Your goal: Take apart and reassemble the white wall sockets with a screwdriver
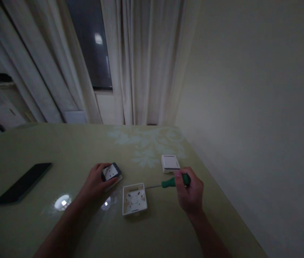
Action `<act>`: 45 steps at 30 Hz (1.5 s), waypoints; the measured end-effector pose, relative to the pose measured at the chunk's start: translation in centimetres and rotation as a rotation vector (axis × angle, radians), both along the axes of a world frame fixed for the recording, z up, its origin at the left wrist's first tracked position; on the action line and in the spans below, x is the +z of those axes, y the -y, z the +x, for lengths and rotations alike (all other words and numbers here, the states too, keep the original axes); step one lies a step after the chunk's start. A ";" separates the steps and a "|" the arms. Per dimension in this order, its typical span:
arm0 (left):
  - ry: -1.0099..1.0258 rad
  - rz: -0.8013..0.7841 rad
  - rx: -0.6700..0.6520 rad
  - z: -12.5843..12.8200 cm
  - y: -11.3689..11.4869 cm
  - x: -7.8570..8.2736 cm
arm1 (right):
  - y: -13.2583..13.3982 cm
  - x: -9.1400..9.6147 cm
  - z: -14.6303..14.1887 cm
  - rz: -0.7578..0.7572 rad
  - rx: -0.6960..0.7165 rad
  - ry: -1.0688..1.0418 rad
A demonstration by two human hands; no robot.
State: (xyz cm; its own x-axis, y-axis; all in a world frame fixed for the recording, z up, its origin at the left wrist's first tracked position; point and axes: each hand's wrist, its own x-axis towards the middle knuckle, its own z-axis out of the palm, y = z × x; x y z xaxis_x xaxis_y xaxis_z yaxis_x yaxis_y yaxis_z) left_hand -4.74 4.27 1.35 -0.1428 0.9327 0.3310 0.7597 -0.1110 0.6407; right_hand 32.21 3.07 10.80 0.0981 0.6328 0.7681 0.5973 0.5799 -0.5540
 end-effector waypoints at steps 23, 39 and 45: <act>0.790 -0.105 0.040 0.7 0.9 3.0 | -2.8 -4.7 -0.3 -0.625 0.070 -0.608; 1.563 -0.225 0.186 4.6 1.1 4.0 | -3.4 -7.4 -1.7 -0.660 0.181 -0.115; 1.677 -0.249 0.172 6.2 1.4 4.1 | -2.4 -6.4 -2.4 -0.542 0.207 -0.043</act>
